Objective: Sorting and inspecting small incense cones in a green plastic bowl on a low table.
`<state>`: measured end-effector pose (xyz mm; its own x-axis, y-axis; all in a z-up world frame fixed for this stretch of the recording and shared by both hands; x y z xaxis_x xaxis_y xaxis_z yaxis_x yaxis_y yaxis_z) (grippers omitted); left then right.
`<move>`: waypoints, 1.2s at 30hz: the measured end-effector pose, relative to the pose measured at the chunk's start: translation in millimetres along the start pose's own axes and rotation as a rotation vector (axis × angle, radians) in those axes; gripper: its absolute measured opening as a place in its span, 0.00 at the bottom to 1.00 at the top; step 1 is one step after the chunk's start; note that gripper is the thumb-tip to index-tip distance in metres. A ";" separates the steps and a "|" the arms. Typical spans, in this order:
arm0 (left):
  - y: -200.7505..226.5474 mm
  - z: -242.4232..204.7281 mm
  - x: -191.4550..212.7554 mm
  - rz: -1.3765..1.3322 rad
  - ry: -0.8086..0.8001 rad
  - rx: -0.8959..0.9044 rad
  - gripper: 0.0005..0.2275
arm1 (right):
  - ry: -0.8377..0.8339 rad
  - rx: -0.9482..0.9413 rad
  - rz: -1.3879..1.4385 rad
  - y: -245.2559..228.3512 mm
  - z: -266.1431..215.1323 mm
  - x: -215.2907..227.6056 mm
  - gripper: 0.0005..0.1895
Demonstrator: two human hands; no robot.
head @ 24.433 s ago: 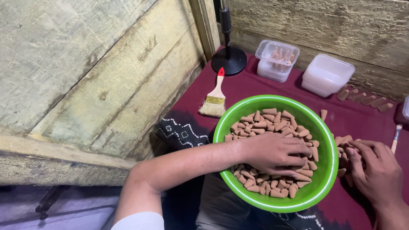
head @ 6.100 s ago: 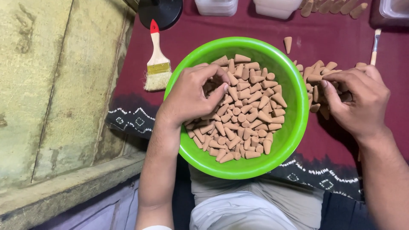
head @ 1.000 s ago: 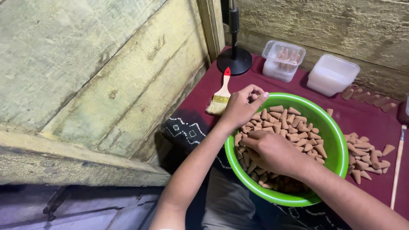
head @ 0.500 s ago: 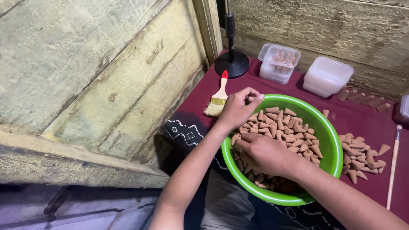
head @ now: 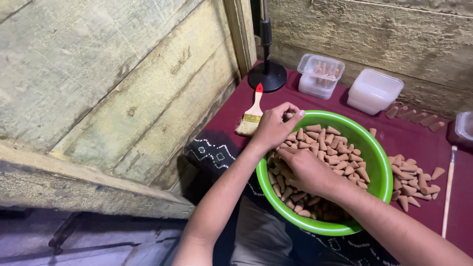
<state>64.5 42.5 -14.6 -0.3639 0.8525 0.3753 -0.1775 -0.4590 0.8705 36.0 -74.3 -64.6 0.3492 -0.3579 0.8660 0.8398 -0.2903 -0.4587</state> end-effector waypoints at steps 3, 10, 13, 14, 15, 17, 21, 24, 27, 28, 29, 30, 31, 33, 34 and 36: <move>-0.7 1.4 0.7 -0.002 0.004 0.001 0.06 | 0.007 -0.005 0.041 0.7 -2.1 3.3 0.11; 8.9 -7.1 3.5 -0.010 -0.064 0.004 0.07 | 0.160 -0.051 0.168 -22.3 -17.9 85.0 0.07; 15.4 -6.9 -2.2 -0.045 -0.170 -0.090 0.09 | 0.271 -0.164 0.226 11.2 -35.2 100.8 0.09; 19.4 -6.3 -9.6 -0.018 -0.316 -0.117 0.15 | 0.287 -0.270 0.246 26.0 -41.9 103.4 0.10; 23.1 -6.9 -16.8 0.010 -0.462 -0.145 0.21 | 0.302 -0.376 0.266 41.0 -49.3 105.7 0.11; 21.3 -8.7 -22.1 0.032 -0.491 -0.191 0.17 | 0.377 -0.382 0.275 49.0 -57.2 105.6 0.10; 33.2 -14.9 -23.4 0.093 -0.531 -0.240 0.15 | 0.483 -0.377 0.330 53.1 -65.8 105.0 0.10; 27.3 -13.5 -29.4 0.241 -0.595 -0.127 0.18 | 0.496 -0.310 0.324 51.9 -66.7 106.0 0.10; 30.0 -16.2 -29.6 0.223 -0.612 -0.159 0.17 | 0.474 -0.307 0.332 54.6 -68.2 104.4 0.12; 30.5 -16.4 -29.8 0.224 -0.613 -0.159 0.17 | 0.475 -0.307 0.334 54.9 -68.7 104.0 0.12; 30.4 -16.6 -30.3 0.243 -0.618 -0.154 0.18 | 0.478 -0.286 0.345 54.3 -68.9 103.8 0.13; 30.2 -16.9 -30.6 0.262 -0.622 -0.149 0.19 | 0.482 -0.265 0.355 53.6 -69.1 103.5 0.14; 31.4 -17.2 -30.2 0.263 -0.623 -0.148 0.19 | 0.482 -0.265 0.357 54.4 -69.6 103.7 0.14; 35.3 -18.5 -28.6 0.261 -0.607 -0.177 0.17 | 0.458 -0.286 0.355 56.6 -71.0 101.2 0.15; 34.8 -19.0 -28.9 0.263 -0.608 -0.175 0.17 | 0.458 -0.286 0.359 56.1 -70.7 101.4 0.15; 36.1 -19.6 -28.3 0.254 -0.580 -0.204 0.13 | 0.463 -0.277 0.348 54.0 -70.9 102.1 0.14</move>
<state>50.5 -3.1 -0.1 0.1240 0.6821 0.7207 -0.3413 -0.6527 0.6765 87.5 -189.5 -15.1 0.3143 -0.8008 0.5098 0.5494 -0.2845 -0.7856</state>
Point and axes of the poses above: each hand's wrist, its own z-axis towards the middle knuckle, its own x-axis out of the back of the hand, y = z × x, the point moved 6 cm from there along z, towards the middle knuckle, and after that the axes turned 2 degrees about y, right-handed, at the moved point
